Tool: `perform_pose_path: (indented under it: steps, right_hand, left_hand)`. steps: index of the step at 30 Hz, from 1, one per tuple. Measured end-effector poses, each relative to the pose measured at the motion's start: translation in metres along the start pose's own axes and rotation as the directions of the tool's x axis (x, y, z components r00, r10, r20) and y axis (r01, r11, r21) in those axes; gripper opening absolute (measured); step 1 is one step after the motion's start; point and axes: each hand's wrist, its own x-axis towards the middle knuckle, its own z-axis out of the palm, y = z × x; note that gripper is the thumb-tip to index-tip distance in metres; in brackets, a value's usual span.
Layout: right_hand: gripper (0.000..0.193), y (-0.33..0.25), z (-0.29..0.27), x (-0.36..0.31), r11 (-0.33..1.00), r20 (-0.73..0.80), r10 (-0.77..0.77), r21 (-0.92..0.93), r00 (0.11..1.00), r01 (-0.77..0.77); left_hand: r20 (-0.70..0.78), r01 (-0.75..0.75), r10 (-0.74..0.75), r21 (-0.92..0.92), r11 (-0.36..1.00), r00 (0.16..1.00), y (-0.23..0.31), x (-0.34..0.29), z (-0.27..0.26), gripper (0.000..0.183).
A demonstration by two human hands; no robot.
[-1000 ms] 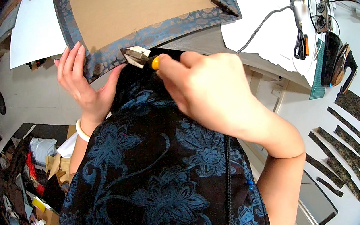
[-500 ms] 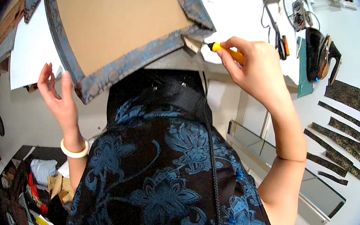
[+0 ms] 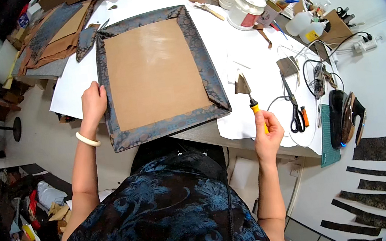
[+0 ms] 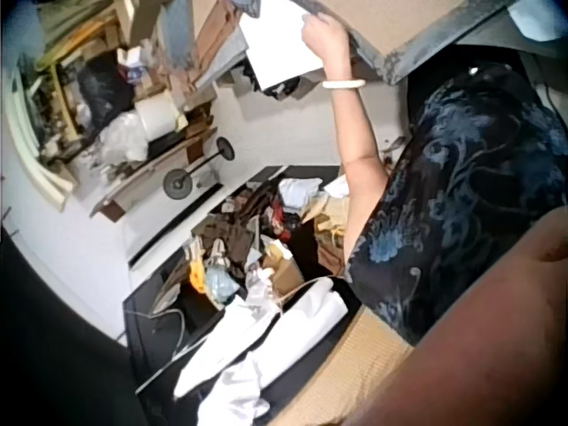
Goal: The person trims the edges of a patterned fabric strip attached to a rectangular board using scissors and a yellow utility knife. They carefully cut along the perimeter, remove excess material, and smooth the edges to ensure a clean finish.
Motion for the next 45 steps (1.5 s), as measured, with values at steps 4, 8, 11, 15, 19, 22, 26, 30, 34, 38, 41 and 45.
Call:
perform_pose_path:
  steps: [4,8,11,15,19,22,26,30,34,38,41,45]
  right_hand:
    - [0.018,0.011,-0.008,0.0,0.999,-0.043,-0.03,-0.015,0.999,0.029]
    - [0.017,0.013,-0.01,-0.001,0.998,-0.105,-0.057,0.025,0.993,0.06]
    - [0.017,0.011,-0.017,0.0,0.993,-0.145,-0.066,0.091,0.987,0.08]
    - [0.016,0.008,-0.017,0.004,0.981,-0.131,-0.077,0.168,0.988,0.098]
    - [0.017,0.008,-0.018,0.001,0.982,-0.144,-0.094,0.15,0.985,0.115]
    - [0.018,0.006,-0.021,-0.006,0.974,-0.232,-0.123,0.156,0.965,0.162]
    - [0.018,0.001,-0.038,-0.012,0.98,-0.277,-0.097,0.139,0.956,0.14]
    - [0.018,0.002,-0.048,-0.015,0.984,-0.279,-0.076,0.137,0.957,0.118]
    - [0.018,0.001,-0.049,-0.013,0.992,-0.3,-0.095,0.049,0.949,0.115]
    - [0.019,0.0,-0.052,-0.008,0.998,-0.313,-0.05,0.01,0.949,0.056]
    - [0.02,0.005,-0.056,0.001,0.996,-0.243,-0.034,-0.086,0.969,0.014]
    - [0.018,0.003,-0.057,0.034,0.906,0.003,-0.185,-0.386,0.983,0.172]
  left_hand:
    - [-0.081,-0.037,0.031,-0.064,0.997,0.996,0.01,0.014,-0.017,0.016]
    - [-0.072,-0.046,0.03,-0.232,0.972,0.997,0.009,0.035,-0.046,0.015]
    - [-0.083,-0.128,0.109,-0.274,0.953,0.991,-0.005,0.07,-0.072,0.019]
    - [-0.091,-0.355,0.357,-0.489,0.797,0.929,-0.047,0.147,-0.108,0.012]
    - [-0.162,-0.453,0.425,-0.41,0.792,0.891,-0.041,0.221,-0.121,0.016]
    - [-0.049,-0.595,0.612,-0.31,0.742,0.789,-0.005,0.243,-0.114,0.015]
    - [0.133,-0.611,0.698,-0.39,0.69,0.704,0.032,0.253,-0.089,0.015]
    - [0.284,-0.546,0.695,-0.454,0.704,0.661,0.07,0.268,-0.041,0.012]
    - [0.445,-0.441,0.66,-0.503,0.743,0.605,0.084,0.289,-0.002,0.015]
    - [0.568,-0.337,0.631,-0.542,0.77,0.529,0.096,0.278,0.035,0.01]
    - [0.609,-0.286,0.636,-0.577,0.765,0.473,0.097,0.275,0.053,0.007]
    - [0.503,-0.589,0.754,-0.479,0.651,0.423,0.096,0.266,0.068,0.009]
